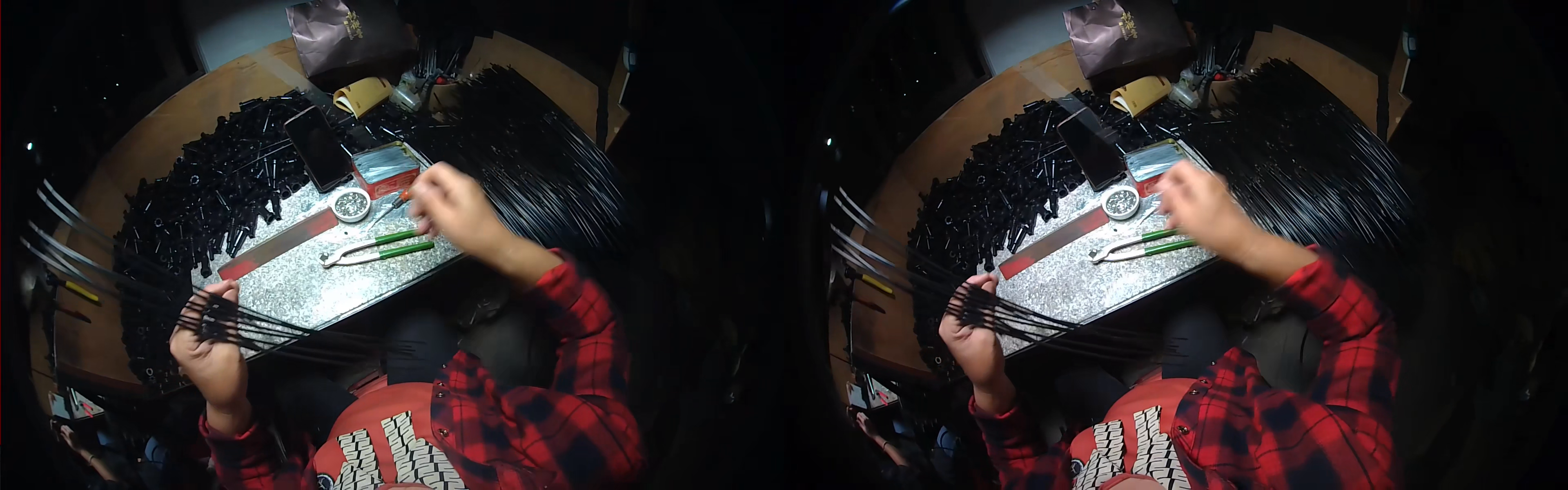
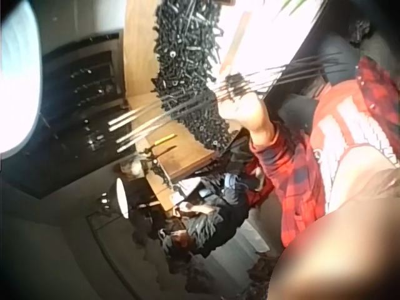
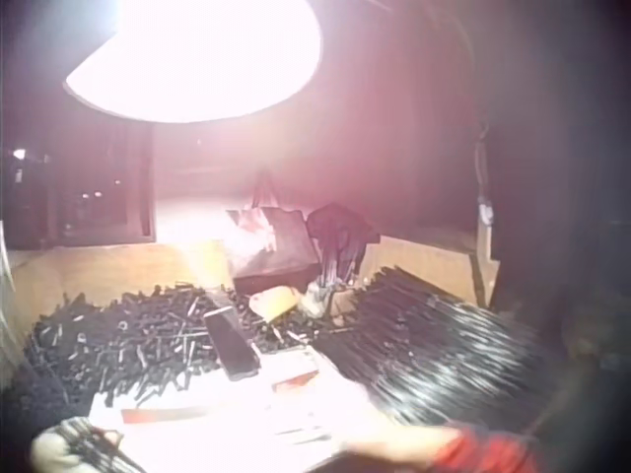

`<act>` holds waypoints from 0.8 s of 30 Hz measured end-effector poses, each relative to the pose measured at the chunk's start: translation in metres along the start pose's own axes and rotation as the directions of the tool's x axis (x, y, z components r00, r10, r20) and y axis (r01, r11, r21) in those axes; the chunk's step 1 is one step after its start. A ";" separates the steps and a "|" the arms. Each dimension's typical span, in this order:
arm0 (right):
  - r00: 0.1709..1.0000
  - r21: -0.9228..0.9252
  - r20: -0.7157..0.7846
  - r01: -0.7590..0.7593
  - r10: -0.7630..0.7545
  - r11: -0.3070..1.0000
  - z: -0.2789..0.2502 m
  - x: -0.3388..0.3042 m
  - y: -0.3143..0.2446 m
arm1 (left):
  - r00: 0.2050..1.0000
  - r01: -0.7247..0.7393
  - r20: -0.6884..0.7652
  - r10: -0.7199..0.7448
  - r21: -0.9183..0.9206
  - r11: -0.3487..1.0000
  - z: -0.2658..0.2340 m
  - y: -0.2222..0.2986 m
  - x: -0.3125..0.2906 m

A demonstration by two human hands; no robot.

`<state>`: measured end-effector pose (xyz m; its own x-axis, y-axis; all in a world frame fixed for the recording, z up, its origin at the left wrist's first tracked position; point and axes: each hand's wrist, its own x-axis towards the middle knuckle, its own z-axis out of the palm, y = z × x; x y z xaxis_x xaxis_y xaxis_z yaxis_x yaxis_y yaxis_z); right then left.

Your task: Assemble a bundle of black wires into a plastic connector housing and secure them using pliers.

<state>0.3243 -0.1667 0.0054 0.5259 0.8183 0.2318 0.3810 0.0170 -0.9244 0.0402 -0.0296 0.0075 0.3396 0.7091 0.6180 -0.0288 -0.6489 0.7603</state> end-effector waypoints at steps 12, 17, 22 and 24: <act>0.807 0.313 0.583 -0.116 -0.095 0.943 0.098 -0.047 -0.028 | 0.975 0.150 0.185 -0.120 -0.157 0.976 0.004 0.010 0.010; 0.604 0.277 0.795 -0.445 0.057 0.852 0.100 -0.057 -0.025 | 0.940 0.148 0.329 -0.095 -0.141 0.979 -0.015 -0.006 0.041; 0.687 0.267 0.721 -0.396 0.090 0.879 0.104 -0.053 -0.009 | 0.960 -0.138 0.230 0.158 -0.101 0.985 -0.004 -0.047 0.113; 0.755 0.290 0.655 -0.292 0.034 0.911 0.130 -0.055 0.008 | 0.976 -0.148 0.136 0.170 -0.155 0.977 -0.010 -0.071 0.117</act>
<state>0.1997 -0.1368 -0.0538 -0.0877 0.9947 -0.0544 -0.0269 -0.0570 -0.9980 0.0725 0.1019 0.0275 0.4548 0.5440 0.7051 -0.2243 -0.6963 0.6819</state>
